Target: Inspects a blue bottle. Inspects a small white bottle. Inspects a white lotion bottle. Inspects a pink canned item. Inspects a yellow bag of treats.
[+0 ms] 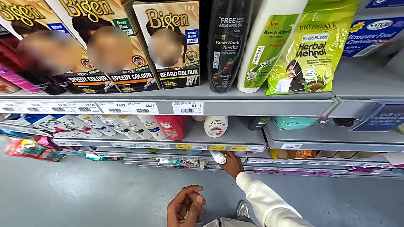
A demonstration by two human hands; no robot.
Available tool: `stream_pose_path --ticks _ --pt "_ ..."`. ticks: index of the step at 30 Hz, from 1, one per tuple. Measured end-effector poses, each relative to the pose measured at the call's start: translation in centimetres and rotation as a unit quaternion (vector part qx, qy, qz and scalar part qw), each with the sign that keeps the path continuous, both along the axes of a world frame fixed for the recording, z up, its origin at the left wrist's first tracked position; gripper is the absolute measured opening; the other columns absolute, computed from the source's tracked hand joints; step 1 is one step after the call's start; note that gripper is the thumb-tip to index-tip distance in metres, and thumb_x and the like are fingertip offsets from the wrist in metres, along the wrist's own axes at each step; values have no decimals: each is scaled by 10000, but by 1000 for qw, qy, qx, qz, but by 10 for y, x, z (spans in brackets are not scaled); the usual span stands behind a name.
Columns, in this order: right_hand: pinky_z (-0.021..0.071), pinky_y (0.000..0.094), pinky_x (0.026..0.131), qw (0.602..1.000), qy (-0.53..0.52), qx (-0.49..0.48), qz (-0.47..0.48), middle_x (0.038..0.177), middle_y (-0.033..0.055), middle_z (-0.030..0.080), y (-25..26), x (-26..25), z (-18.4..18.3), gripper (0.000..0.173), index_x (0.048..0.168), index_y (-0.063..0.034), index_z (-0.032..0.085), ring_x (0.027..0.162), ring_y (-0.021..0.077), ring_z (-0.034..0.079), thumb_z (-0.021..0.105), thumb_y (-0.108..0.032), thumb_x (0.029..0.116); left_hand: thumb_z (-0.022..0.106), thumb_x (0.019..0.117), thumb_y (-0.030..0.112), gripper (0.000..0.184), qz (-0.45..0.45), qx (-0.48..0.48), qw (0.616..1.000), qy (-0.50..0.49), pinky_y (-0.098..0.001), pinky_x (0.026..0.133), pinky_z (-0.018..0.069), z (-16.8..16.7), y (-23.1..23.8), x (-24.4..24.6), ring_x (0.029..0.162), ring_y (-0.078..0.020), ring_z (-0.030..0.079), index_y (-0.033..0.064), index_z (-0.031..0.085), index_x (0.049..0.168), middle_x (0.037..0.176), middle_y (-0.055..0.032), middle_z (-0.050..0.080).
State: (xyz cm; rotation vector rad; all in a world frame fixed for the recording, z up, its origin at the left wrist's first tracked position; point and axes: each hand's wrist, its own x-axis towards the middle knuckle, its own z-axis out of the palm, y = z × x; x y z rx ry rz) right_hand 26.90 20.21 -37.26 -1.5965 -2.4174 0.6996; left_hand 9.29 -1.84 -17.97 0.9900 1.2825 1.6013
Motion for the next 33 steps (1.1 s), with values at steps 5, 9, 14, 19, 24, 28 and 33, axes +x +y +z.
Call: stream_pose_path --ticks 5,9,14,19,24,28,33 --pt "563 481 949 992 98 4 81 1352 93 660 -6 28 8 611 1264 -102 718 1151 267 682 798 -500 807 603 969 13 207 -6 -36 999 8 -266 583 588 -13 7 5 663 -113 688 -45 649 1162 829 -32 725" --pt "570 418 801 977 161 -98 97 943 65 750 -23 41 62 663 1124 -99 752 809 164 696 833 -611 711 691 934 141 279 -7 -90 991 100 -304 669 615 -33 18 3 858 -145 721 -12 683 1167 996 -55 740" --pt "630 277 747 906 352 -219 83 912 -8 771 -43 47 156 536 1079 -71 753 788 62 729 954 -366 679 756 907 280 503 -117 -88 976 160 -422 982 581 -40 29 5 1241 -238 626 15 639 1319 1350 -140 631" --pt "644 317 766 880 421 -216 43 921 34 775 -47 40 230 436 1037 -52 762 821 129 749 921 -334 744 747 917 141 501 -139 -19 987 80 -435 900 640 2 47 22 1103 -266 709 -57 566 1340 1252 -136 690" --pt "636 310 703 854 476 -206 -47 806 66 760 -48 41 263 326 928 -56 780 729 148 738 887 -331 790 742 940 209 594 -186 7 982 22 -413 804 658 30 63 28 1022 -293 731 -74 491 1398 1243 -166 688" --pt "625 296 665 848 482 -201 -92 781 84 751 -49 45 268 267 918 -51 788 690 153 725 866 -289 827 747 936 222 574 -200 4 980 0 -377 765 659 37 72 39 989 -270 741 -84 506 1358 1187 -167 711" --pt "626 312 760 835 489 -218 -127 926 71 754 -57 56 268 347 1069 -84 767 835 171 733 756 -395 914 792 872 132 525 -132 -9 990 -46 -379 736 661 41 78 52 912 -287 762 -91 567 1290 1072 -195 748"
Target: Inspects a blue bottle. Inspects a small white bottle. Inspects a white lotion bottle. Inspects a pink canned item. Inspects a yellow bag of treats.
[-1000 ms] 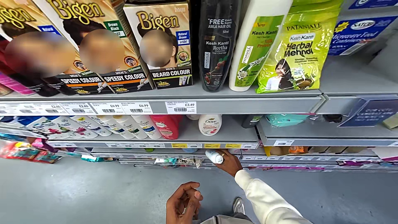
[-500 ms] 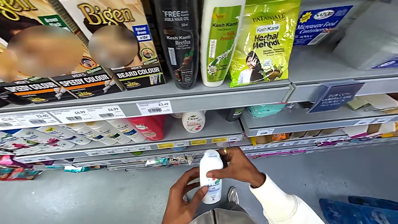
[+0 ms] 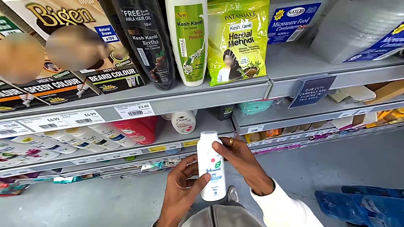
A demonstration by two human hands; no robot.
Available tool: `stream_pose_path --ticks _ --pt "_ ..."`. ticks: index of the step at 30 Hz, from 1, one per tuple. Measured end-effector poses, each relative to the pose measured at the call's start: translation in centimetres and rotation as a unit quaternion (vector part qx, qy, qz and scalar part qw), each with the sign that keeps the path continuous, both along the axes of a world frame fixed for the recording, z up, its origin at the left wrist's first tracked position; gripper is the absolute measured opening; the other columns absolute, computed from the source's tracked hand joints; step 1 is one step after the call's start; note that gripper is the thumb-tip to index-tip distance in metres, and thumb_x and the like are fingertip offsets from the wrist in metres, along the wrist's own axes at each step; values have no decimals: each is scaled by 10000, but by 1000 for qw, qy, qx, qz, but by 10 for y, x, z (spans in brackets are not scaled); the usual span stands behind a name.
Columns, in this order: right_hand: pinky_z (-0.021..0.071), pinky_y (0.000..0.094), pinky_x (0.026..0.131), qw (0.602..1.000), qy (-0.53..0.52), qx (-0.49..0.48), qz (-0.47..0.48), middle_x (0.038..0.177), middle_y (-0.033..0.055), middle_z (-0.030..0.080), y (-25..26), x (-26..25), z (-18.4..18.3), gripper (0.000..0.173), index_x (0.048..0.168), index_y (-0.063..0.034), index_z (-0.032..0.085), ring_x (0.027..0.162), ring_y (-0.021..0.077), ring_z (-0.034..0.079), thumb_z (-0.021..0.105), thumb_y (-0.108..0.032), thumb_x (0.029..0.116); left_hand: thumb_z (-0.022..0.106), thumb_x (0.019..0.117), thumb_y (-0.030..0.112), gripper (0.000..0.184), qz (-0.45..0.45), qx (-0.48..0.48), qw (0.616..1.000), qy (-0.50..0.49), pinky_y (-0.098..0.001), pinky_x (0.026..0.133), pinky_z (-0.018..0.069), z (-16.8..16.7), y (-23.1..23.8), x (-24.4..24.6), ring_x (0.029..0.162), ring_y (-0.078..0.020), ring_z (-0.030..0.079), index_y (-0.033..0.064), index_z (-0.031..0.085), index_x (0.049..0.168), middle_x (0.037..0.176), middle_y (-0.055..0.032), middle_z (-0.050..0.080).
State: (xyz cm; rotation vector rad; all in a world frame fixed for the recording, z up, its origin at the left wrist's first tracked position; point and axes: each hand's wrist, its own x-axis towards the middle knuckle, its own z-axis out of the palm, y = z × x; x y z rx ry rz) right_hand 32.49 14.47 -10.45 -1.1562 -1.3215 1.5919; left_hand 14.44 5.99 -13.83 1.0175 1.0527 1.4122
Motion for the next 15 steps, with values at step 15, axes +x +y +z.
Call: stream_pose_path --ticks 15 --pt "646 377 843 991 118 -54 -10 1103 187 736 -18 16 8 323 1218 33 687 967 272 747 741 -101 929 659 997 173 492 -17 16 997 -77 -383 807 640 7 0 0 964 -289 747 -67 542 1409 1131 -242 722"
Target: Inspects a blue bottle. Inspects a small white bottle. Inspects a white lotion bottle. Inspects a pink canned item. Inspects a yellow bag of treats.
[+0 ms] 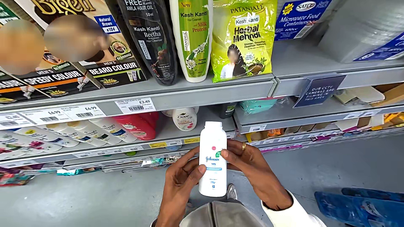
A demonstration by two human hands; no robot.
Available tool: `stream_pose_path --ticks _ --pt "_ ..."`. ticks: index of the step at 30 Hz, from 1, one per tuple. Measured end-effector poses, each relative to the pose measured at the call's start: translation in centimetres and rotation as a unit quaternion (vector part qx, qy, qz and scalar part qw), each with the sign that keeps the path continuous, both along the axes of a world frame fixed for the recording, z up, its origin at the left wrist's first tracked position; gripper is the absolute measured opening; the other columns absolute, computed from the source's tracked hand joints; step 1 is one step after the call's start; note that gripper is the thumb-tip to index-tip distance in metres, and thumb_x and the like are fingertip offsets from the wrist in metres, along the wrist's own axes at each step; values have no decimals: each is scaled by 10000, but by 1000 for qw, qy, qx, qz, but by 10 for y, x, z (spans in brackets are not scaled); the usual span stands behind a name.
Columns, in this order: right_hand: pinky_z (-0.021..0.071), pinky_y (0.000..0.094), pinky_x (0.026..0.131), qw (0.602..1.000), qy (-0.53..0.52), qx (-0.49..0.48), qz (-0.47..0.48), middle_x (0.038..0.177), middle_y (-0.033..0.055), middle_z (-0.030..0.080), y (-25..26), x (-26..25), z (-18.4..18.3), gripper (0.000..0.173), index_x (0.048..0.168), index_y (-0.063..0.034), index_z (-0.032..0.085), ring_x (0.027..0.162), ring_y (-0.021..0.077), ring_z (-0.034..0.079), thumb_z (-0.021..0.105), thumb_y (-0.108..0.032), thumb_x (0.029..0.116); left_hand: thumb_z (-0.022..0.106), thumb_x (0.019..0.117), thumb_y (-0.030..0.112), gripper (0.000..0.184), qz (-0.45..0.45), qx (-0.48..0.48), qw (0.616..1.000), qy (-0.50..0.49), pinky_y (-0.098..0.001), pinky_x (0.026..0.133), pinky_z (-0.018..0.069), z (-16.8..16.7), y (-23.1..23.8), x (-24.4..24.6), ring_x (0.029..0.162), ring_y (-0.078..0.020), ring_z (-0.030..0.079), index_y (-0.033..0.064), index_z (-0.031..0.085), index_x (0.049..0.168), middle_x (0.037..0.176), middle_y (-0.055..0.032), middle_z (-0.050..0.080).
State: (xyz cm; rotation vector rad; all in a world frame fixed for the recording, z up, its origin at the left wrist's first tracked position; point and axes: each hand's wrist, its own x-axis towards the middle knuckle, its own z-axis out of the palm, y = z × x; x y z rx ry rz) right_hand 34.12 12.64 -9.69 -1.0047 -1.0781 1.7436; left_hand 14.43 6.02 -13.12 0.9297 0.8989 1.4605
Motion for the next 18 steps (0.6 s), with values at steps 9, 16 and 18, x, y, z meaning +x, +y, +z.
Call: stream_pose_path --ticks 9,16,18 --pt "641 378 852 1000 17 -11 -10 1101 197 737 0 -1 -3 384 1302 18 647 972 279 747 724 -85 940 651 1004 180 495 -9 4 1000 -2 -380 810 640 0 1 -1 985 -296 744 -67 537 1418 1157 -249 713" --pt "638 373 849 999 26 -8 -17 1095 197 735 2 0 -6 342 1242 10 691 955 269 746 747 -105 925 663 997 187 496 -11 14 1000 1 -387 825 639 1 4 -1 993 -290 743 -41 551 1423 1160 -242 715" --pt "636 375 856 999 27 -13 -21 1106 200 732 2 0 -5 344 1251 11 690 967 271 745 740 -96 928 661 1000 187 499 -12 16 1000 -2 -393 836 637 1 4 0 1003 -299 740 -38 547 1430 1166 -250 710"
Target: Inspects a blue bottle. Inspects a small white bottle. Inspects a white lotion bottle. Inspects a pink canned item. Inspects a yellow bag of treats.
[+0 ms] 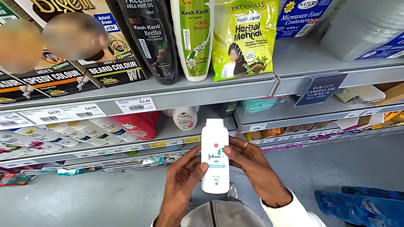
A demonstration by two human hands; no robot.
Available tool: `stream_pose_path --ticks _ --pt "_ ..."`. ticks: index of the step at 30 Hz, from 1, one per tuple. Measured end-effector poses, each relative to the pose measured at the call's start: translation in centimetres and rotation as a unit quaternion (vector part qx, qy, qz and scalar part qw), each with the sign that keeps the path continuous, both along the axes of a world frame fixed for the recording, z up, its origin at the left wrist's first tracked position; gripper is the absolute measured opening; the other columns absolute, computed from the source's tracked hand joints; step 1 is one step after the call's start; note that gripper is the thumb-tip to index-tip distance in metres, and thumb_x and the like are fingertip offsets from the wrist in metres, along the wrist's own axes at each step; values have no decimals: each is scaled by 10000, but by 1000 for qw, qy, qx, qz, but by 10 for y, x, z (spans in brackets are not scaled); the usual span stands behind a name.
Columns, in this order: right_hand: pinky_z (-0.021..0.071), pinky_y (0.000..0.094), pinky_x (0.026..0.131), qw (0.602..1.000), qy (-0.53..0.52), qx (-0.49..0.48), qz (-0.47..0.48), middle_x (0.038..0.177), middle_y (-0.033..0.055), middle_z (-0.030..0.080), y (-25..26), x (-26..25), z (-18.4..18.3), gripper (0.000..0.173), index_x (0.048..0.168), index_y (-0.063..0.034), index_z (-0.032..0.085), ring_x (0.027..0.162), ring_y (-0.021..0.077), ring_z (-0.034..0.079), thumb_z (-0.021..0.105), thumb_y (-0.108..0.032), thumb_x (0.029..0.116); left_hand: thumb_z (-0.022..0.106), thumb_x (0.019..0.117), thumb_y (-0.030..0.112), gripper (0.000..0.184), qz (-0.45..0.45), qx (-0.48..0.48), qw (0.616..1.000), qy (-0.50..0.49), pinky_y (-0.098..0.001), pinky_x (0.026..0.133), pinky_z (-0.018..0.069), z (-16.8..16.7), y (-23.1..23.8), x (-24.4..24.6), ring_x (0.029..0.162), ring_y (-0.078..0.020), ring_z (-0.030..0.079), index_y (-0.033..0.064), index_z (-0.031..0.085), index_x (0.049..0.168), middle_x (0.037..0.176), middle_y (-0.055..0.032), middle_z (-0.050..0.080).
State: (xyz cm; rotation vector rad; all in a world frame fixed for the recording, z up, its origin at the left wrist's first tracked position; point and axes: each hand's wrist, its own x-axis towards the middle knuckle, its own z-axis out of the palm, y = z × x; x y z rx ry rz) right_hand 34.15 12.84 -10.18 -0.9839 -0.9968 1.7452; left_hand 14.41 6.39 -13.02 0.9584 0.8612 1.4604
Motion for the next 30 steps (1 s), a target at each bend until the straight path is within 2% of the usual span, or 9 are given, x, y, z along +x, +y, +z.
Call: stream_pose_path --ticks 12,25,30 --pt "630 377 862 1000 -17 4 -2 1109 171 739 -4 -1 -1 336 1273 -24 695 971 261 741 719 -96 946 685 988 213 478 11 -23 1000 16 -398 839 639 0 -6 0 984 -301 740 25 596 1418 1170 -241 705" --pt "635 375 842 999 -39 26 -11 1094 163 744 -3 -1 -1 305 1252 -36 713 951 256 744 710 -111 956 667 988 157 453 11 -31 999 7 -406 848 636 -2 -3 2 982 -310 740 36 599 1420 1163 -244 705" --pt "629 372 862 998 -58 35 -8 1116 153 743 -2 0 0 320 1278 -40 700 972 252 741 695 -135 972 675 986 174 458 15 -36 999 15 -405 846 636 -1 -2 5 985 -311 740 33 602 1415 1166 -241 707"
